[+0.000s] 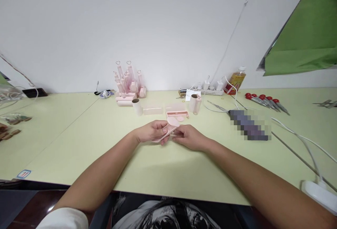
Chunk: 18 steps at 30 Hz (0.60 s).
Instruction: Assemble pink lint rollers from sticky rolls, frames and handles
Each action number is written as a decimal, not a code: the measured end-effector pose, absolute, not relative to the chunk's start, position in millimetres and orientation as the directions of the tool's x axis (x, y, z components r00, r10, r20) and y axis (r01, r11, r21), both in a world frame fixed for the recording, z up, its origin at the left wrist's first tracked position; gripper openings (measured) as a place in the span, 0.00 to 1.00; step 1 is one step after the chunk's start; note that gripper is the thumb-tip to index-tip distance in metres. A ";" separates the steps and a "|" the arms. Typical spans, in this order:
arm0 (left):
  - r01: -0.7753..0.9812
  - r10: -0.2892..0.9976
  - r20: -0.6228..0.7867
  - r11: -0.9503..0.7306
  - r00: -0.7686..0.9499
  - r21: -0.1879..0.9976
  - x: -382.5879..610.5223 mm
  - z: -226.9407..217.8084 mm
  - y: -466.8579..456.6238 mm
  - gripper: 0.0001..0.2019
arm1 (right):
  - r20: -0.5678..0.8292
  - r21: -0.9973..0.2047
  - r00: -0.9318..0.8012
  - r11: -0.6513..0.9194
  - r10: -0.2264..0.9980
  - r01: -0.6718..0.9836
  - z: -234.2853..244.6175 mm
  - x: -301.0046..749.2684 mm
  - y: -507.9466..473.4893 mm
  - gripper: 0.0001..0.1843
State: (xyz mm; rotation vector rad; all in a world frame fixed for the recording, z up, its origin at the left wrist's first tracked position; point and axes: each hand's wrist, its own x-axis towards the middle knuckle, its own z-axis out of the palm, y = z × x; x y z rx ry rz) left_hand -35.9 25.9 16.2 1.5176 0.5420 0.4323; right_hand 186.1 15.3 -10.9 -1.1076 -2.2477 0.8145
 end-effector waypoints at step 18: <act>0.064 0.406 -0.060 0.004 0.912 0.998 -35.3 26.6 16.0 0.24 | 0.236 -0.611 -0.591 0.591 0.771 0.526 -5.5 201.7 31.5 0.11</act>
